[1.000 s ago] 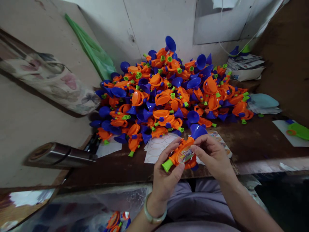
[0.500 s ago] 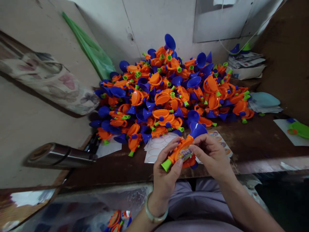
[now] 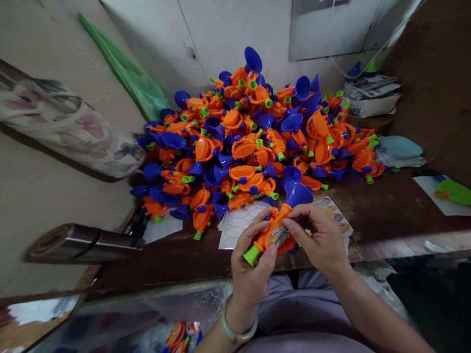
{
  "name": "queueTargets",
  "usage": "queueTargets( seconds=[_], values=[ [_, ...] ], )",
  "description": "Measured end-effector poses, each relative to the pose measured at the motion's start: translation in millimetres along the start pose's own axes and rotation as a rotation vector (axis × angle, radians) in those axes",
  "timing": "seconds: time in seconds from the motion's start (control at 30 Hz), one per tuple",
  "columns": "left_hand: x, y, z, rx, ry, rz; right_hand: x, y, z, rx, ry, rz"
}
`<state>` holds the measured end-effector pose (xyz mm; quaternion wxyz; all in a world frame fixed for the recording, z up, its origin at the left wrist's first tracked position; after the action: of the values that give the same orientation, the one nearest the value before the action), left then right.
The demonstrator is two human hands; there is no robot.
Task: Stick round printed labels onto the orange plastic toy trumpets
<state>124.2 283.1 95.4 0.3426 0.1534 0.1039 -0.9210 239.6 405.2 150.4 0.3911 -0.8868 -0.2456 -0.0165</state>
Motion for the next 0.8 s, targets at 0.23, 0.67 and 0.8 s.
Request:
queueTargets(
  seconds=[0.23,0.67,0.8],
  values=[
    [-1.3,2.2,5.0,-0.057,-0.082,0.005,-1.0,4.4,-3.7,0.137,0.167,-0.082],
    [33.3,24.4,25.8,-0.219,-0.407,0.15,13.6,11.2,49.2,0.189,0.588,0.008],
    [107.3,49.7,51.5,-0.517,-0.863,0.593,-18.1,43.3,101.0,-0.117,0.441,-0.463]
  ],
)
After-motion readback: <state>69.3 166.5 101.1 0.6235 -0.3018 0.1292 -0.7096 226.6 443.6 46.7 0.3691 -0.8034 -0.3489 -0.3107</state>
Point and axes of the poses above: each hand's wrist, its own y-axis away from the middle knuckle, its own x-axis out of the back of the hand, z = x × y, the point moved 8 cm from there along -y, towards the middle knuckle, and after that the axes turned 15 degrees about x, right-handed, at the moved point
